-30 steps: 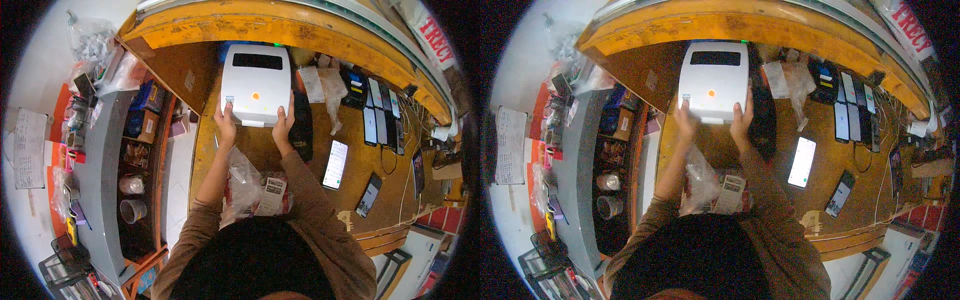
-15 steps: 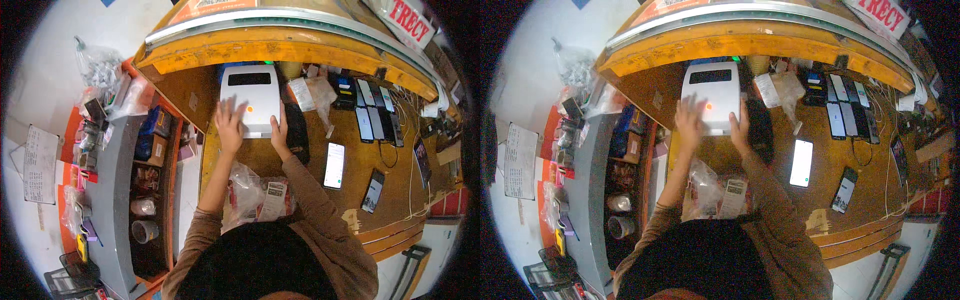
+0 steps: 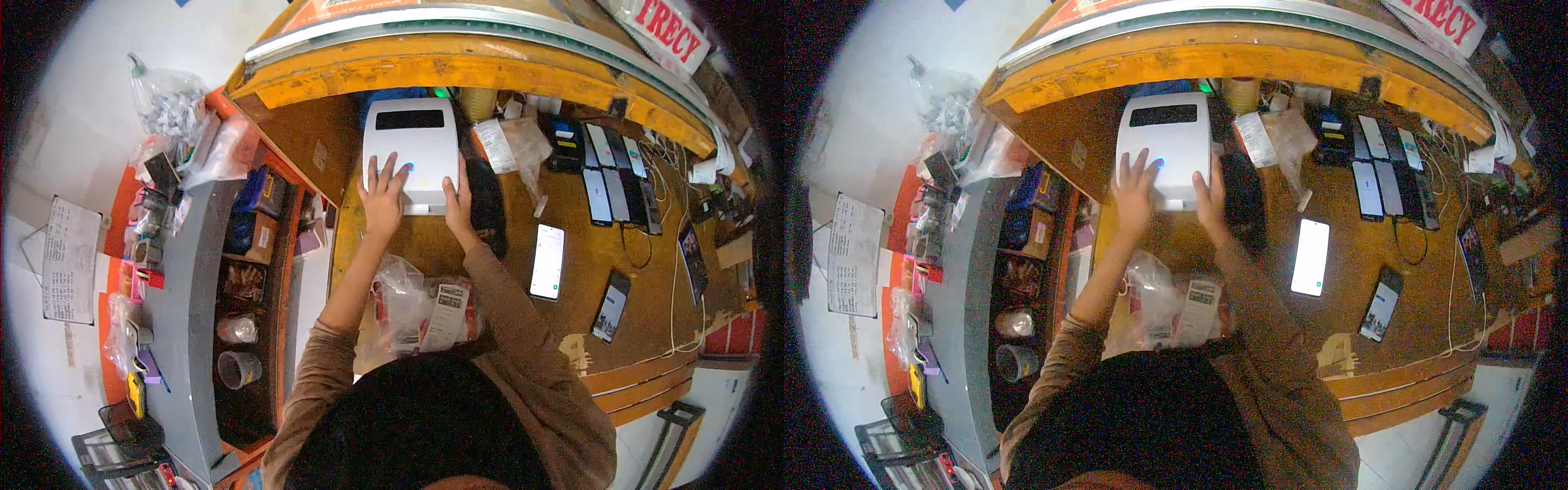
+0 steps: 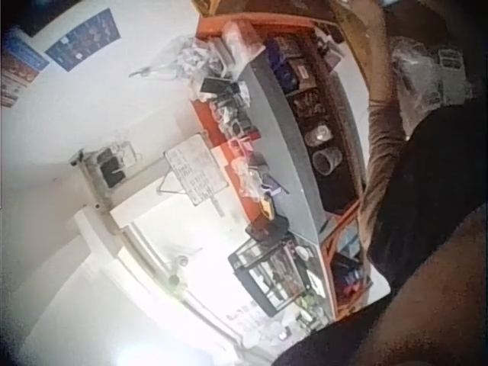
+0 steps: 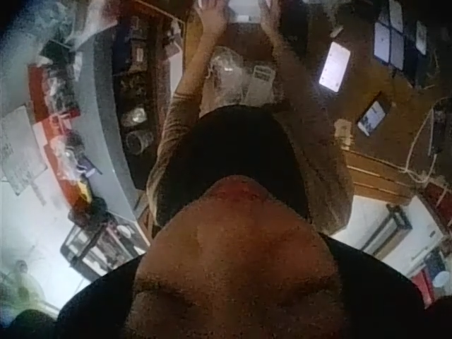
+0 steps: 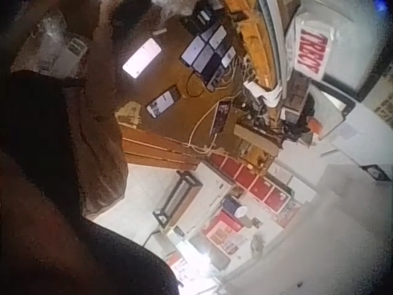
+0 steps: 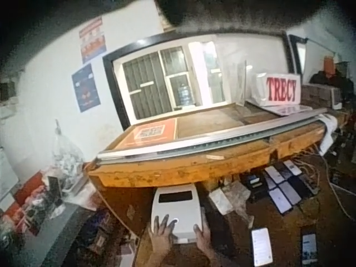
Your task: Open and inspect the internal mechanism of a thermal label printer at a workspace.
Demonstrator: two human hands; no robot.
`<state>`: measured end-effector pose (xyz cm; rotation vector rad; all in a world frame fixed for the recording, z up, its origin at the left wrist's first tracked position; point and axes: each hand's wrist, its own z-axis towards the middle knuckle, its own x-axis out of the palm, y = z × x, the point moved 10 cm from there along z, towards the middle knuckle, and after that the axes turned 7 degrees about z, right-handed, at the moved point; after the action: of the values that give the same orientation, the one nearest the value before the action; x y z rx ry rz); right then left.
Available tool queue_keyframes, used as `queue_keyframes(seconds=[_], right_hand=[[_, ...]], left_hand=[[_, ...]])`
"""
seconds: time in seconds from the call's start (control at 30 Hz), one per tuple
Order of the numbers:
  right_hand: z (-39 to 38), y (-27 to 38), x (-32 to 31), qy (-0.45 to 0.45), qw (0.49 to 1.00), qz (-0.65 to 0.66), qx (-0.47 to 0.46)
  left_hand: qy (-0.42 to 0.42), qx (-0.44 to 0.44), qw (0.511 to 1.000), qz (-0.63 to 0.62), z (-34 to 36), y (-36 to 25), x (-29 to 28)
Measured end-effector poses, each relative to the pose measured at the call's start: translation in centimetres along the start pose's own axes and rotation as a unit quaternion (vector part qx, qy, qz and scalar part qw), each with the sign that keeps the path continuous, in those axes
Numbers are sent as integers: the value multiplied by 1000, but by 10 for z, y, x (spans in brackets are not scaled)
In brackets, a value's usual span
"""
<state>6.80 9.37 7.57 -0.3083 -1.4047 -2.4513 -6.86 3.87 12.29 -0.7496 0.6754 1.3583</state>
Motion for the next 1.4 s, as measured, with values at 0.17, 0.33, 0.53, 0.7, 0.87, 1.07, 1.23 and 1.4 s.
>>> queue_keyframes(seconds=[0.17, 0.33, 0.53, 0.7, 0.87, 1.07, 1.23, 1.4], right_hand=[[-2, -9, -3, 7, 998, 7, 56], [-16, -14, -19, 37, 985, -77, 151], [-79, 34, -57, 28, 978, -56, 200], [-144, 73, -155, -58, 978, -100, 175], [-203, 127, -223, -143, 965, -155, 155], [-244, 140, -279, -226, 951, -163, 130], [-235, 148, -256, -152, 959, -207, 123], [-248, 133, -267, -118, 944, -255, 172]], left_hand=[[21, 3, 999, -45, 1, -6, -8], [-18, -51, 986, -158, -20, -1, -18], [-87, -213, 917, -325, -101, 49, 8], [48, -328, 840, -430, -108, 46, 54], [67, -312, 873, -368, -92, 40, 57], [-3, -351, 850, -394, -99, 54, 68], [-142, -211, 936, -243, -59, 35, -9], [-98, -232, 930, -267, -56, 60, 15]])
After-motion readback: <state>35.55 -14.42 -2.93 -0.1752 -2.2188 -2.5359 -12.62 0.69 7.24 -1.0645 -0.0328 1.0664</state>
